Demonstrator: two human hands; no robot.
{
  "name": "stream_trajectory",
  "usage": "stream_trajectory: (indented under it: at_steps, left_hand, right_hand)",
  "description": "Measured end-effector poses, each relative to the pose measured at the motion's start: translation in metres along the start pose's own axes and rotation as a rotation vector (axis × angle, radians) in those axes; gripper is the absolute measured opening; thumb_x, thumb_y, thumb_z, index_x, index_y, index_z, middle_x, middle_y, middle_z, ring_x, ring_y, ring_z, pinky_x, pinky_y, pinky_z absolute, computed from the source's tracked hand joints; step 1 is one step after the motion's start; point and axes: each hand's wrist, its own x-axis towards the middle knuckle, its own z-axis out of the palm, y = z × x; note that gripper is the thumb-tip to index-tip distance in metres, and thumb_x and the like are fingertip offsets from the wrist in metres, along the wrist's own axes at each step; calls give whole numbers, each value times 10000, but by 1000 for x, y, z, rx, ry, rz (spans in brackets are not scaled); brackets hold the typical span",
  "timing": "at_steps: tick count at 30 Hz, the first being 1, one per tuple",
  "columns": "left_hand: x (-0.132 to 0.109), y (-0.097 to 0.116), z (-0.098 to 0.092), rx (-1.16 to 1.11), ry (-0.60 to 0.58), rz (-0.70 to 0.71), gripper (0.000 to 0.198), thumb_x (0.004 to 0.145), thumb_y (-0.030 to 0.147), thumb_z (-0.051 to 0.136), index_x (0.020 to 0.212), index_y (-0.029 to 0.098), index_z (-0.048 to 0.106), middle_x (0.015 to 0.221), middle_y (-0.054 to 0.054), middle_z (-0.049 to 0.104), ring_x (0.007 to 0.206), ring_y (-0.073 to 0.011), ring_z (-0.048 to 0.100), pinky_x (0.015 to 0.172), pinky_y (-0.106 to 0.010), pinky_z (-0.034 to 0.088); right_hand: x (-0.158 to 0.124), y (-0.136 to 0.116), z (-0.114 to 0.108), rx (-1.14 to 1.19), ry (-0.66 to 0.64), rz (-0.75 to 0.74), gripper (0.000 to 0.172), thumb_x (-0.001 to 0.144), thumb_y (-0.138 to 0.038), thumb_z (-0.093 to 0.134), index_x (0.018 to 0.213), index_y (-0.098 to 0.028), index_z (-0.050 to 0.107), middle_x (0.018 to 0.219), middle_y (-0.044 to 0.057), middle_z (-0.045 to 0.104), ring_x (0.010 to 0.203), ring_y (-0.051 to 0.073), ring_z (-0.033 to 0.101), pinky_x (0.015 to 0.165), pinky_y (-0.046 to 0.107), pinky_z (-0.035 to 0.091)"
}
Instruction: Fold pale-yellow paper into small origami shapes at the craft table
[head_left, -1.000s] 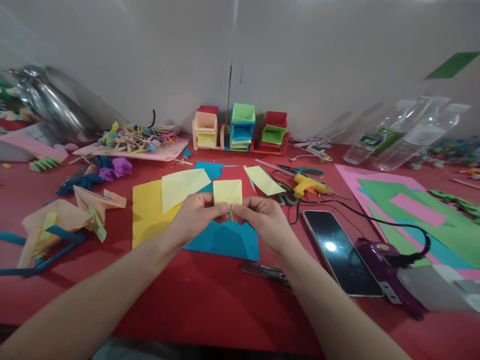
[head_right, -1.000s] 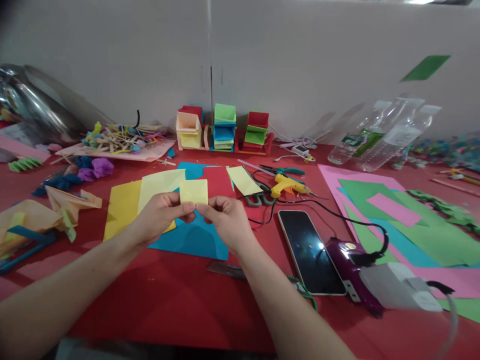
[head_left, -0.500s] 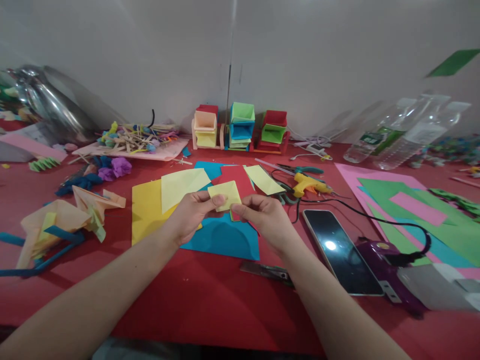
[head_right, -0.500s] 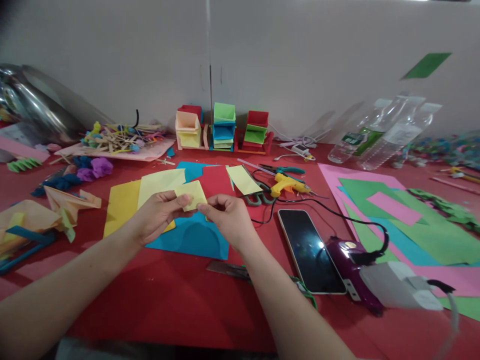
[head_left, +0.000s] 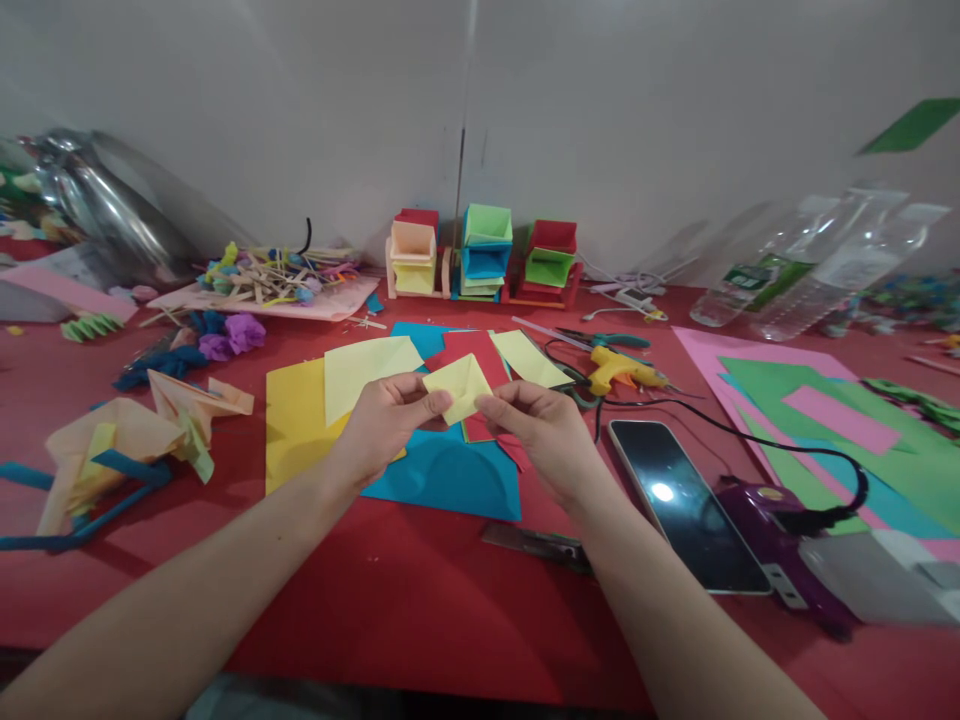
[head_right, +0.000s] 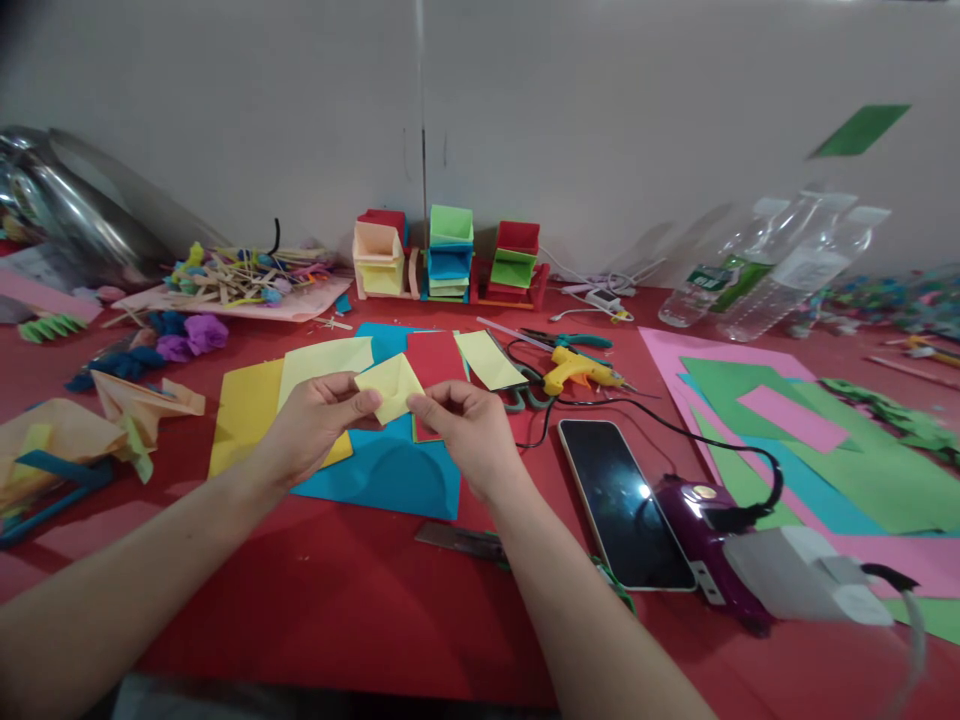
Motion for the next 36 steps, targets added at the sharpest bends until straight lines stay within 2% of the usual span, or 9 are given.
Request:
stream_trajectory:
  at_steps: [6, 13, 20, 26, 32, 36]
  left_hand:
    - [-1, 1, 0, -19, 20, -29, 224, 695, 368, 682, 758, 155, 706, 679, -23, 687, 619, -127, 618, 624, -246, 513]
    - [-2, 0, 1, -140, -2, -54, 246, 745, 381, 634, 809, 151, 696, 688, -36, 687, 604, -126, 614, 613, -257, 517]
    - [-2, 1, 0, -18, -64, -60, 234, 674, 354, 707, 743, 139, 643, 621, 2, 628, 600, -108, 597, 623, -242, 519]
    - [-2, 1, 2, 80, 11, -74, 237, 650, 349, 719, 638, 141, 605, 553, 27, 609, 535, -96, 591, 601, -241, 522]
    - [-4, 0, 7, 12, 24, -74, 237, 624, 332, 738, 636, 136, 607, 560, 27, 613, 532, -90, 585, 592, -240, 524]
    - [-4, -3, 10, -40, 97, -67, 234, 624, 323, 738, 653, 132, 605, 572, 18, 624, 558, -102, 604, 597, -245, 529]
  right_hand:
    - [-1, 0, 0, 8, -9, -6, 207, 659, -350, 689, 635, -164, 600, 600, -29, 541, 568, 86, 463, 568, 241, 375]
    - [-2, -2, 1, 56, 6, 5, 179, 643, -314, 704, 619, -163, 610, 599, -32, 555, 575, 82, 476, 581, 236, 380]
    - [1, -2, -1, -17, 14, 20, 218, 654, -335, 685, 601, -154, 575, 559, -44, 500, 538, 73, 420, 538, 231, 333]
    - [1, 0, -1, -29, 16, -1, 217, 657, -344, 669, 602, -161, 568, 552, -46, 482, 536, 82, 425, 539, 242, 335]
    - [2, 3, 2, -26, 38, -38, 230, 683, -345, 649, 596, -163, 537, 529, -54, 462, 520, 75, 402, 516, 231, 318]
    - [1, 6, 7, -27, 29, -43, 245, 658, -368, 678, 635, -168, 538, 564, -51, 492, 527, 74, 428, 516, 223, 336]
